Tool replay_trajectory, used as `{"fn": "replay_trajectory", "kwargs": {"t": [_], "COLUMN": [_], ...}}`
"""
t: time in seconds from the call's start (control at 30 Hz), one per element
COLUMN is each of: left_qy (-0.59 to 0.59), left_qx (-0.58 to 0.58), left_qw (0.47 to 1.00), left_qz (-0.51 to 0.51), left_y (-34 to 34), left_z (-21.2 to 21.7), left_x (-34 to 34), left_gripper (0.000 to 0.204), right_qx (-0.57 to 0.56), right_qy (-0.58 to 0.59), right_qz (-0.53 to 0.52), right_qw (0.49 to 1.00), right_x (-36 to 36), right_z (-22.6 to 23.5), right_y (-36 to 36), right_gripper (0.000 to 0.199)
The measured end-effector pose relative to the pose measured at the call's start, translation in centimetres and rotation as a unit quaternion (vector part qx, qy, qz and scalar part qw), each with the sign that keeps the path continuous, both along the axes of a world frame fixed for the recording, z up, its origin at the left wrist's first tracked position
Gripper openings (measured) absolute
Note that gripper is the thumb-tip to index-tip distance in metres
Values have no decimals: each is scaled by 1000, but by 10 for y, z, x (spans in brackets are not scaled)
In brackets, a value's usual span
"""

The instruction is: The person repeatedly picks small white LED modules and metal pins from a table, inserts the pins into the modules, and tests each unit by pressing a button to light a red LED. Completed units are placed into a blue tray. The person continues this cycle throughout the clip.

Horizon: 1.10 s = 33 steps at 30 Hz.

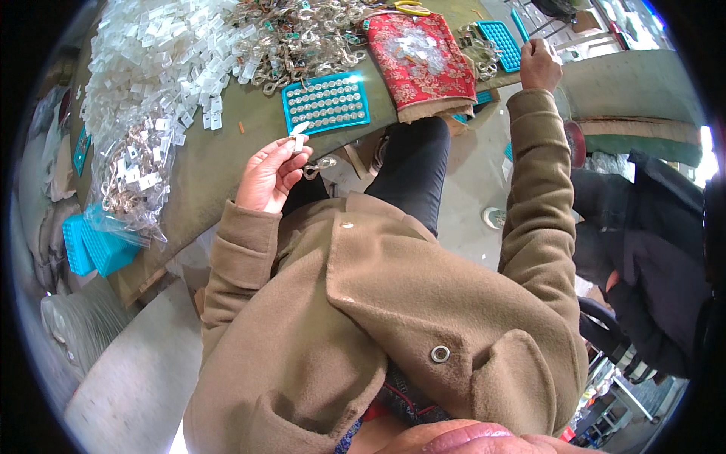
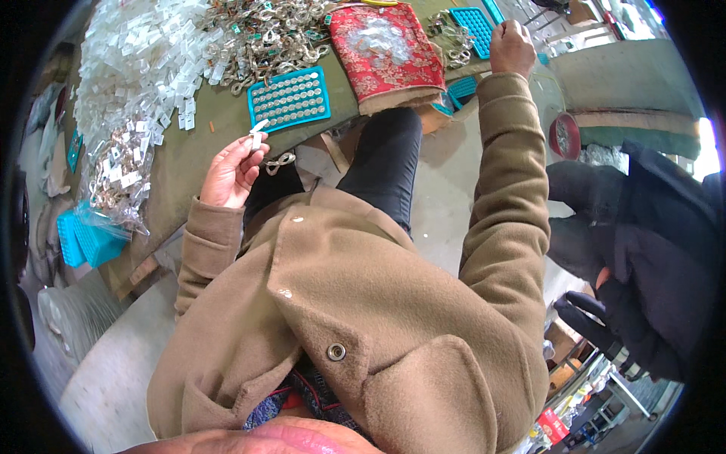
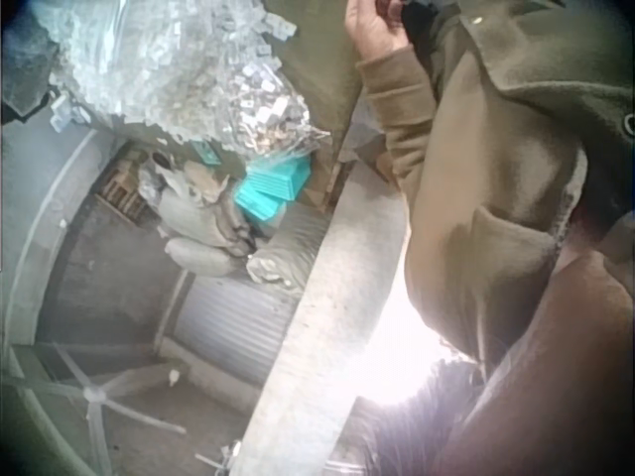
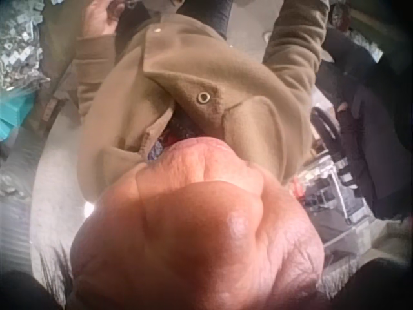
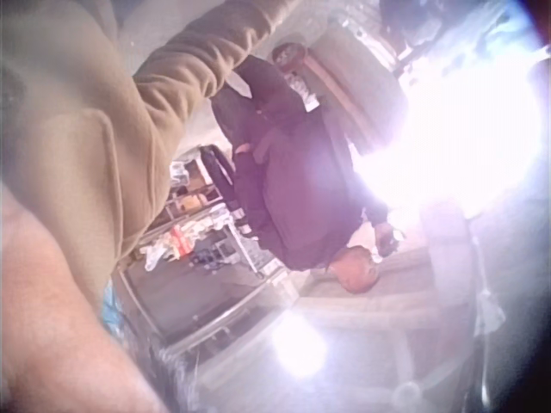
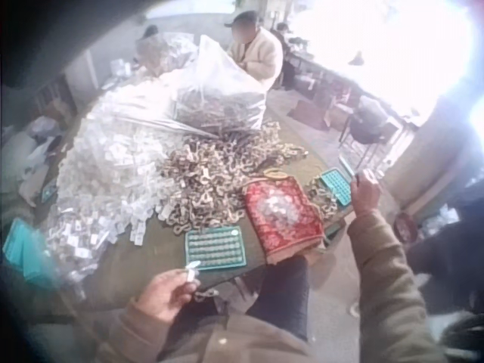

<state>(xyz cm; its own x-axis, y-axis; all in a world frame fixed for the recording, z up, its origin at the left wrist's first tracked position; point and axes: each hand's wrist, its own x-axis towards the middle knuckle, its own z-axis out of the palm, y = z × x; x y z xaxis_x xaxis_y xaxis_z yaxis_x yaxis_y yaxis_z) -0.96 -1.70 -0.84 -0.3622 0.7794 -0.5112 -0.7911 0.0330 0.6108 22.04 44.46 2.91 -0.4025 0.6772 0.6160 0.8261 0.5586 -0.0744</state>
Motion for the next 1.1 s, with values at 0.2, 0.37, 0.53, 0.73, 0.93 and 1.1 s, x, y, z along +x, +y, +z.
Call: {"fn": "replay_trajectory", "kwargs": {"t": [0.2,0.37,0.53,0.73,0.93,1.1], "left_qy": [-17,-17,-28,2,16,27], "left_qx": [-8,-15,6,-15,-26,-27], "left_qw": [1000,1000,1000,1000,1000,999], "left_qz": [-8,-15,5,1,4,-6], "left_y": [5,1,-5,-7,-11,-3], "left_z": [0,-2,-5,-4,1,2], "left_x": [6,3,4,10,16,29], "left_gripper": [30,30,30,28,30,29], "right_qx": [-118,-147,-219,-504,-562,-436], "right_qy": [-139,-167,213,191,109,75], "right_qz": [-29,-27,72,411,394,405], "right_qw": [983,975,950,735,719,800], "right_x": [1,-1,-8,-54,-78,-80], "right_z": [-52,-51,-11,-17,-52,-60], "right_y": [37,48,-8,-153,-226,-229], "right_gripper": [23,33,25,20,20,19]}}
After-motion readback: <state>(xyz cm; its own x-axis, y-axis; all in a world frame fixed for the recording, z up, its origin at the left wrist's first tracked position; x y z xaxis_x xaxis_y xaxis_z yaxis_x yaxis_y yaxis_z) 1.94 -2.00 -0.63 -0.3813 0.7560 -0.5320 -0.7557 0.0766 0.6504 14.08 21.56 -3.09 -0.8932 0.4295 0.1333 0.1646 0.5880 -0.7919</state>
